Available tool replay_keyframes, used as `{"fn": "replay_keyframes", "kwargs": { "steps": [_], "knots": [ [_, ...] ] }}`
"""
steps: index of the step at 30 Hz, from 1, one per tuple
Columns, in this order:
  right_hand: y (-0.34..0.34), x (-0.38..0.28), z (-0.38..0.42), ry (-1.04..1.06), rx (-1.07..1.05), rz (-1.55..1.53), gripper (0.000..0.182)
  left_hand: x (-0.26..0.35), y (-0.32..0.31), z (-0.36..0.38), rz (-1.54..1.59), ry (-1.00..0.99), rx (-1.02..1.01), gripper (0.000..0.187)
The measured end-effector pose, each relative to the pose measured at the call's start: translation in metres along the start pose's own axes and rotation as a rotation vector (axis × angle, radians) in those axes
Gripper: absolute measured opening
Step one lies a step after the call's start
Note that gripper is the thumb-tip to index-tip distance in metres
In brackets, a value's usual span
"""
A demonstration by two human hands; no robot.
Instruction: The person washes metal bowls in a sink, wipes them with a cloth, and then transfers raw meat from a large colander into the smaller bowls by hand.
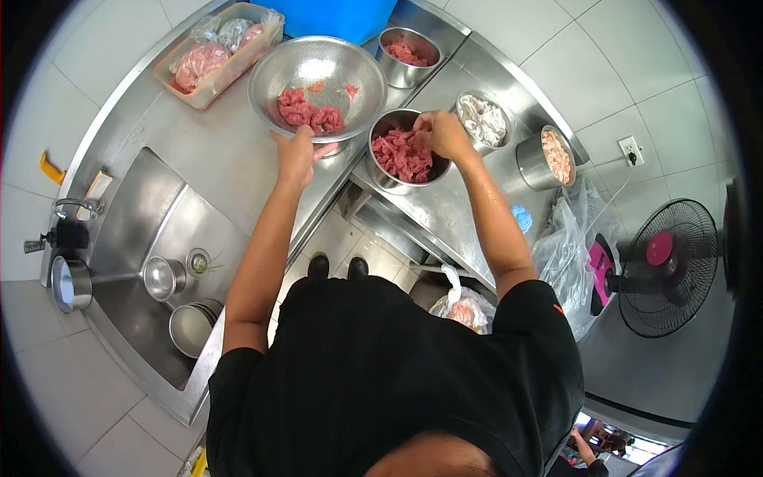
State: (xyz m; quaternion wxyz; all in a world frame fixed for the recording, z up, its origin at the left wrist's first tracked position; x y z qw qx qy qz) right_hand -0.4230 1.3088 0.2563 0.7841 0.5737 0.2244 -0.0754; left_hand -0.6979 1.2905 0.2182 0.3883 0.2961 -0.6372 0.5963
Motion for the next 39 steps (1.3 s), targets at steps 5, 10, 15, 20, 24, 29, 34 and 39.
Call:
{"fn": "replay_keyframes", "kwargs": {
  "steps": [5,10,15,20,24,29,34,39],
  "knots": [
    [-0.033,0.027,-0.034,0.124,-0.223,0.397,0.016,0.0,0.024,-0.01,0.103,0.254,-0.083,0.035],
    [0.021,-0.033,-0.036,0.154,-0.123,-0.329,0.019,0.012,0.029,-0.009,0.218,0.241,-0.044,0.04],
    [0.006,-0.08,-0.084,0.362,-0.001,-0.462,0.031,0.025,0.01,0.014,0.053,0.007,0.02,0.045],
    [-0.017,-0.136,-0.14,0.28,0.492,-0.18,0.036,0.033,0.017,0.011,-0.066,-0.049,-0.031,0.047],
    [-0.019,-0.18,-0.128,0.578,0.493,-0.241,0.035,0.022,0.017,-0.001,-0.099,-0.047,-0.09,0.058],
    [0.012,-0.154,-0.126,0.514,0.268,-0.074,0.04,0.035,0.008,0.005,-0.059,-0.131,-0.049,0.053],
    [0.027,-0.117,-0.128,0.327,0.119,0.018,0.055,0.031,0.001,-0.004,-0.101,-0.102,-0.086,0.052],
    [-0.008,-0.122,-0.099,0.215,0.071,-0.068,0.073,0.024,-0.026,-0.016,-0.118,-0.209,-0.166,0.048]
  ]
}}
Point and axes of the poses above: each hand's wrist, its own z-axis away from the middle knuckle, its own y-axis out of the back of the hand, x = y × z, the point moved 1 cm from there along -z, towards the middle knuckle, and after that the axes turned 13 degrees about -x, right-handed, at the moved point
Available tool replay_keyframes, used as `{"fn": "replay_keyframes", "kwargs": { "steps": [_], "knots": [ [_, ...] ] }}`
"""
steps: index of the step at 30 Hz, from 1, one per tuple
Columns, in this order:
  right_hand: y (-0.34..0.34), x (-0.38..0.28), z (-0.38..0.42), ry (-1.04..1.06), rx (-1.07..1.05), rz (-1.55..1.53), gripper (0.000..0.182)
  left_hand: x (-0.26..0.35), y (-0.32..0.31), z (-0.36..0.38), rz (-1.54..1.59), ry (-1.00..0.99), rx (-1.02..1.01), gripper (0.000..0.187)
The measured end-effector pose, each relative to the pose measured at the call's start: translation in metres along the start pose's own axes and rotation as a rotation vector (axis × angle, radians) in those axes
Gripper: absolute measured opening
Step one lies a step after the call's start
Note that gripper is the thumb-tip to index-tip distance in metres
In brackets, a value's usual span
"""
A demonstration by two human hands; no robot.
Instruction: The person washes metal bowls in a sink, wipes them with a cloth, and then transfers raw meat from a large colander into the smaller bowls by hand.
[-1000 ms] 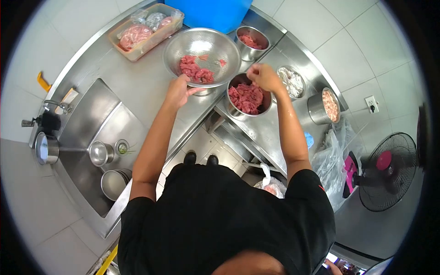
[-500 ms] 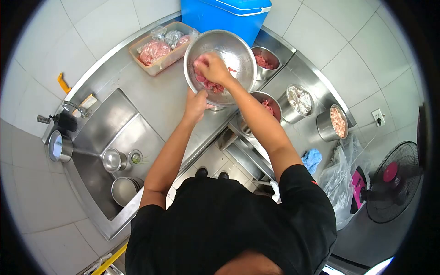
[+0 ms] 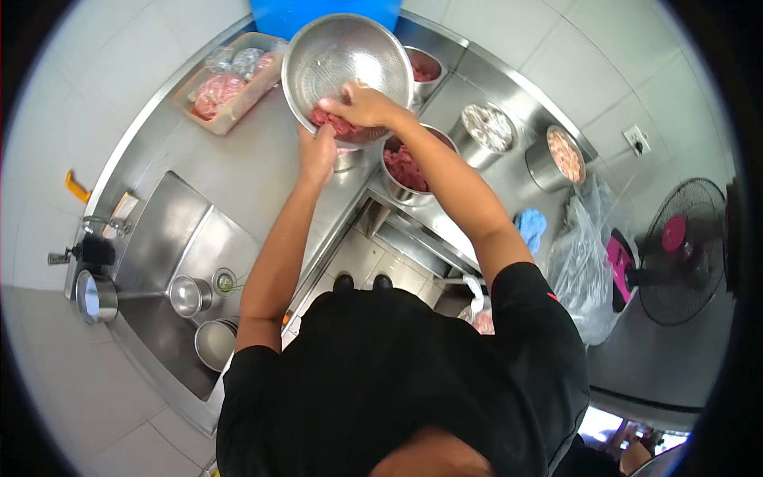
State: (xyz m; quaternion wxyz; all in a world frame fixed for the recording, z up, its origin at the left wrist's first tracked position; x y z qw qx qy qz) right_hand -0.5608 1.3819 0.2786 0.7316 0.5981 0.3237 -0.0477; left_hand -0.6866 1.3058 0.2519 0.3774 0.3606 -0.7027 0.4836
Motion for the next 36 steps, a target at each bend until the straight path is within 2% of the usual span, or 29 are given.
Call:
{"fn": "replay_keyframes", "kwargs": {
  "steps": [2,4,6,8,9,10,12,14,16,17,18,21,24,26,28,29,30,33,34,35,36],
  "knots": [
    [-0.004,0.0,0.017,0.025,-0.012,0.014,0.071,-0.013,-0.002,-0.006,0.008,0.039,-0.027,0.047],
    [-0.003,0.007,0.027,0.063,-0.021,0.033,0.069,-0.029,-0.001,-0.017,-0.123,-0.101,-0.047,0.049],
    [0.001,0.023,0.043,0.111,0.049,0.103,0.051,-0.038,-0.018,-0.012,-0.047,-0.023,-0.069,0.054],
    [0.008,0.038,0.061,0.136,0.13,0.133,0.045,-0.041,-0.037,-0.013,-0.29,-0.117,-0.03,0.058],
    [0.012,0.047,0.07,0.095,0.023,0.14,0.04,-0.043,-0.041,-0.008,-0.313,-0.019,-0.121,0.072],
    [0.017,0.053,0.079,0.055,-0.085,0.148,0.036,-0.04,-0.046,-0.008,-0.308,-0.02,-0.126,0.072],
    [0.022,0.07,0.1,-0.026,-0.154,0.069,0.032,-0.039,-0.051,-0.007,-0.56,-0.085,-0.134,0.072],
    [0.023,0.082,0.118,-0.102,-0.219,-0.013,0.029,-0.041,-0.049,-0.01,-0.546,-0.043,-0.124,0.073],
    [0.018,0.093,0.134,-0.126,-0.182,0.041,0.025,-0.044,-0.038,-0.016,-0.615,-0.048,-0.095,0.073],
    [0.01,0.103,0.138,-0.073,-0.095,0.041,0.025,-0.045,-0.034,-0.02,-0.546,-0.012,-0.089,0.073],
    [0.007,0.115,0.14,-0.071,-0.095,0.038,0.025,-0.046,-0.03,-0.021,-0.549,-0.011,-0.088,0.073],
    [0.012,0.117,0.143,-0.097,-0.011,0.038,0.022,-0.044,-0.025,-0.022,-0.517,-0.075,-0.102,0.074],
    [0.032,0.084,0.136,-0.147,0.053,-0.005,0.018,-0.047,-0.025,-0.017,-0.441,-0.037,-0.089,0.075],
    [0.032,0.068,0.124,-0.084,0.083,-0.014,0.016,-0.045,-0.031,-0.013,-0.485,-0.023,-0.117,0.075],
    [0.025,0.068,0.107,0.334,0.155,0.126,0.014,-0.045,-0.039,-0.013,-0.522,-0.122,-0.158,0.074],
    [0.02,0.072,0.1,0.212,0.043,0.057,0.014,-0.041,-0.043,-0.01,-0.531,-0.089,-0.134,0.073],
    [0.02,0.077,0.099,0.217,0.04,0.061,0.014,-0.039,-0.041,-0.012,-0.53,-0.093,-0.129,0.073],
    [0.025,0.078,0.114,0.027,-0.118,0.006,0.011,-0.03,-0.023,-0.015,-0.65,-0.149,-0.061,0.073],
    [0.023,0.082,0.118,0.029,-0.128,0.005,0.011,-0.026,-0.014,-0.016,-0.52,-0.044,-0.01,0.073],
    [0.02,0.089,0.122,0.004,-0.041,0.056,0.011,-0.025,-0.005,-0.017,-0.388,0.059,0.037,0.073],
    [0.017,0.095,0.124,-0.02,0.048,0.109,0.012,-0.027,0.006,-0.021,-0.385,0.064,0.04,0.073]
  ]
}}
Point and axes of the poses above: each hand's wrist, its own z-axis away from the middle knuckle, its own y-axis out of the back of the hand, x = y × z, the point moved 1 cm from there along -z, towards the middle knuckle, and after that the axes turned 13 degrees about -x, right-handed, at the moved point
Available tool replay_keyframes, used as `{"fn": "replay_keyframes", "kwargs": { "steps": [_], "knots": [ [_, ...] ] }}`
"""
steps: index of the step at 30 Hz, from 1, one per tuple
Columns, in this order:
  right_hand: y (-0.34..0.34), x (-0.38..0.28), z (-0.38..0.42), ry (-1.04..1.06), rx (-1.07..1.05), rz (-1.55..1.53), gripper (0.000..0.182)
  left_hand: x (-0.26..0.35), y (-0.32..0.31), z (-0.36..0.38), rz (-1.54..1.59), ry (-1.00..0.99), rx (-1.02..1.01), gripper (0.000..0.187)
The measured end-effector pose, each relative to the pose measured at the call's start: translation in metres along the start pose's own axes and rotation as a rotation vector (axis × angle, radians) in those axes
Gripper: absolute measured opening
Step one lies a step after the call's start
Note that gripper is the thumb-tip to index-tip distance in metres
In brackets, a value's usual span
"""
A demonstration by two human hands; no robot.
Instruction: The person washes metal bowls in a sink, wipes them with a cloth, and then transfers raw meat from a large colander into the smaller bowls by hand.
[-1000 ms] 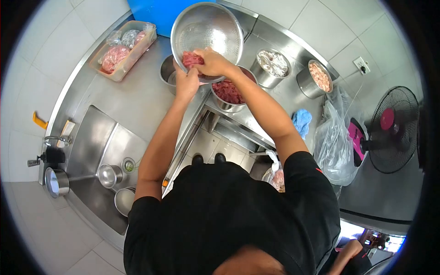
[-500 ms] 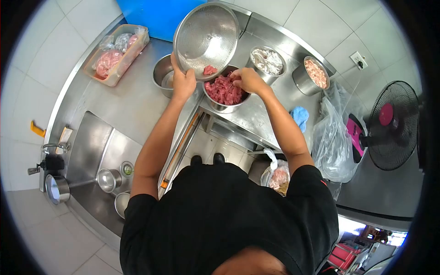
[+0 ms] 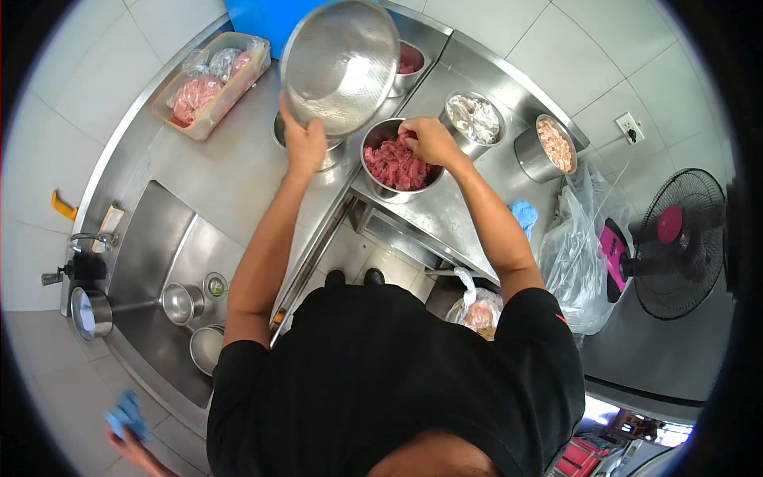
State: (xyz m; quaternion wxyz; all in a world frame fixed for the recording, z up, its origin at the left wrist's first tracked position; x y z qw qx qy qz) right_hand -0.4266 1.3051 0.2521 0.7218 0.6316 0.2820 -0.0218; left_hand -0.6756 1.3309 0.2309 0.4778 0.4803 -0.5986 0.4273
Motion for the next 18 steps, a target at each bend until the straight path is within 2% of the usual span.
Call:
{"fn": "replay_keyframes", "kwargs": {
  "steps": [1,2,4,5,6,10,12,13,14,16,18],
  "knots": [
    [-0.004,0.006,-0.002,-0.076,-0.081,0.017,0.022,-0.007,0.009,-0.006,0.051,-0.081,0.022,0.071],
    [-0.012,0.013,-0.001,-0.077,-0.081,0.018,0.022,-0.005,0.012,-0.009,0.101,-0.164,0.044,0.07],
    [-0.02,0.018,-0.001,0.134,-0.053,0.021,0.034,0.002,0.013,-0.009,0.2,-0.179,0.042,0.067],
    [-0.017,0.012,0.001,0.083,-0.171,-0.023,0.045,0.007,0.012,-0.008,0.257,-0.176,0.065,0.062],
    [-0.024,0.017,-0.002,0.12,-0.218,0.042,0.042,0.009,0.011,-0.005,0.315,-0.169,0.088,0.057],
    [-0.024,0.017,-0.009,0.123,-0.232,0.08,0.034,0.014,0.008,-0.003,0.381,-0.119,0.094,0.057],
    [-0.016,0.021,-0.011,0.096,-0.102,0.025,0.027,0.03,0.002,0.009,0.401,-0.06,0.119,0.054],
    [-0.014,0.022,-0.016,0.05,-0.129,-0.002,0.022,0.024,0.005,0.008,0.396,-0.064,0.138,0.054],
    [-0.022,0.028,-0.022,0.065,-0.139,-0.005,0.022,0.015,0.007,0.007,0.396,-0.067,0.122,0.053],
    [-0.043,0.04,-0.032,0.169,-0.319,-0.075,0.021,0.007,0.007,0.015,0.389,-0.052,0.113,0.051],
    [-0.046,0.044,-0.033,0.284,-0.303,0.002,0.019,0.011,0.006,0.018,0.373,-0.069,0.133,0.05]
  ]
}}
Point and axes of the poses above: each hand's wrist, its own z-axis away from the middle knuckle, its own y-axis out of the back of the hand, x = y × z, the point moved 1 cm from there along -z, towards the middle knuckle, and after that the axes turned 13 degrees about -x, right-handed, at the moved point
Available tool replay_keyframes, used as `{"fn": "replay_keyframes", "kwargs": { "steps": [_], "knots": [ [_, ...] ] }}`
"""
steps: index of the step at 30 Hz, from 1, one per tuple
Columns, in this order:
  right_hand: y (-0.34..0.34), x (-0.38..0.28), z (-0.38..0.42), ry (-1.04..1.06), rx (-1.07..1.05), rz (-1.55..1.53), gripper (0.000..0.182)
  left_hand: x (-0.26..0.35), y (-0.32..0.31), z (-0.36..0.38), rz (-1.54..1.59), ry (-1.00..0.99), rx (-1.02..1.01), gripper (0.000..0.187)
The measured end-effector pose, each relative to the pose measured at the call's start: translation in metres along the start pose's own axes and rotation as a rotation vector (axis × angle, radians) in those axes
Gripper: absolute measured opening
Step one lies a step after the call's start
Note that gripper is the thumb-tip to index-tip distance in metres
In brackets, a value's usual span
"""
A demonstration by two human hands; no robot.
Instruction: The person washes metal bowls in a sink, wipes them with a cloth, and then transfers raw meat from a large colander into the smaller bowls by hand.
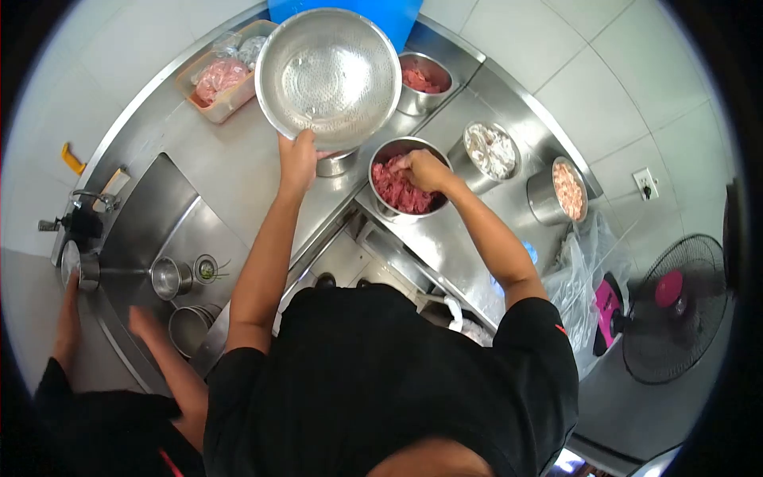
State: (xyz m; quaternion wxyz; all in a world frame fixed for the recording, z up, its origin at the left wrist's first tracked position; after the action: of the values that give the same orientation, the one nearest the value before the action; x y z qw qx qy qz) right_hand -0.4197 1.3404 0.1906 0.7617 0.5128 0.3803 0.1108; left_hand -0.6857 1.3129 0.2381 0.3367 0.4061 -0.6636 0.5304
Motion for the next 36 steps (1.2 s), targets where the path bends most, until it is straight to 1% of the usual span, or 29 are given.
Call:
{"fn": "replay_keyframes", "kwargs": {
  "steps": [2,3,4,5,6,8,10,11,13,14,15,16,17,18,19,20,21,23,26,27,28,30,31,32,33,34,35,36],
  "knots": [
    [0.023,-0.013,0.003,0.046,-0.055,-0.085,0.02,0.0,0.004,0.009,0.012,0.035,0.1,0.049],
    [0.046,-0.021,0.01,0.077,-0.083,-0.148,0.018,0.003,0.005,0.015,0.014,0.037,0.088,0.049],
    [0.061,-0.015,0.01,0.037,-0.032,-0.288,0.016,0.01,0.003,0.021,-0.011,0.055,0.106,0.045],
    [0.073,-0.004,0.009,-0.004,0.012,-0.432,0.015,0.014,0.003,0.029,-0.046,0.072,0.173,0.049],
    [0.087,0.015,0.004,-0.028,0.162,-0.281,0.017,0.017,0.004,0.037,-0.081,0.093,0.238,0.053],
    [0.117,0.064,-0.013,-0.196,0.337,-0.129,0.026,0.01,0.015,0.055,-0.085,0.121,0.33,0.05],
    [0.136,0.135,-0.041,-0.348,0.432,0.118,0.036,0.009,0.027,0.08,-0.091,0.141,0.375,0.047],
    [0.147,0.149,-0.045,-0.35,0.428,0.117,0.036,0.015,0.024,0.093,-0.097,0.138,0.384,0.047],
    [0.156,0.165,-0.059,-0.682,0.232,-0.122,0.041,0.031,0.002,0.114,-0.065,0.125,0.42,0.047],
    [0.151,0.174,-0.063,-0.685,0.283,-0.238,0.042,0.04,0.0,0.126,-0.035,0.102,0.459,0.047],
    [0.143,0.19,-0.071,-0.675,0.321,-0.355,0.043,0.032,0.017,0.137,-0.016,0.151,0.476,0.046],
    [0.135,0.207,-0.085,-0.7,0.258,-0.498,0.039,0.029,0.023,0.148,0.019,0.181,0.552,0.044],
    [0.12,0.237,-0.106,-0.693,0.289,-0.789,0.032,0.025,0.031,0.158,0.03,0.155,0.593,0.043],
    [0.094,0.375,-0.152,-0.453,0.25,-1.164,0.025,0.023,0.034,0.167,0.043,0.127,0.63,0.042],
    [0.094,0.335,-0.136,-0.559,0.347,-1.286,0.021,0.028,0.029,0.169,0.046,0.115,0.667,0.043],
    [0.092,0.318,-0.137,-0.556,0.413,-1.369,0.018,0.033,0.023,0.173,0.054,0.107,0.698,0.044],
    [0.093,0.311,-0.139,-0.537,0.461,-1.434,0.015,0.037,0.021,0.178,0.0,0.123,0.671,0.046],
    [0.096,0.305,-0.142,-0.516,0.568,-1.493,0.011,0.042,0.017,0.185,-0.014,0.129,0.681,0.05],
    [0.104,0.315,-0.156,-0.534,0.736,-1.424,0.015,0.038,0.029,0.19,-0.056,0.146,0.664,0.053],
    [0.108,0.32,-0.165,-0.589,0.777,-1.32,0.014,0.04,0.031,0.193,-0.067,0.152,0.661,0.054],
    [0.114,0.319,-0.16,-0.584,0.778,-1.317,0.014,0.042,0.03,0.193,-0.064,0.147,0.661,0.054],
    [0.132,0.299,-0.151,-0.515,0.843,-1.131,0.021,0.049,0.034,0.199,0.027,0.168,0.638,0.053],
    [0.145,0.267,-0.132,-0.532,0.754,-0.926,0.019,0.047,0.044,0.204,0.018,0.189,0.618,0.057],
    [0.152,0.238,-0.119,-0.536,0.666,-0.72,0.022,0.05,0.046,0.206,0.019,0.171,0.641,0.057],
    [0.156,0.293,-0.134,-0.377,0.576,0.044,0.024,0.052,0.045,0.206,0.01,0.155,0.629,0.058],
    [0.172,0.231,-0.112,-0.502,0.662,-0.346,0.015,0.053,0.044,0.207,0.001,0.142,0.617,0.06],
    [0.173,0.182,-0.091,-0.208,0.796,-0.807,0.007,0.054,0.048,0.207,0.005,0.127,0.609,0.06],
    [0.182,0.148,-0.08,-0.143,0.79,-0.801,0.009,0.059,0.047,0.207,0.006,0.117,0.618,0.06]
  ]
}}
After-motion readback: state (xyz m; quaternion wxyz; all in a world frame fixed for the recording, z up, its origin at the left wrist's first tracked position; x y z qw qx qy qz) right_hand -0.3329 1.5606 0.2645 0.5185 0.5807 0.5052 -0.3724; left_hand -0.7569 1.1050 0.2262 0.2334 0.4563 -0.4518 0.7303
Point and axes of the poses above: each hand's wrist, its own z-axis away from the middle knuckle, its own y-axis out of the back of the hand, x = y × z, the point moved 1 cm from there along -z, towards the middle knuckle, and after that the axes turned 13 degrees about -x, right-handed, at the moved point
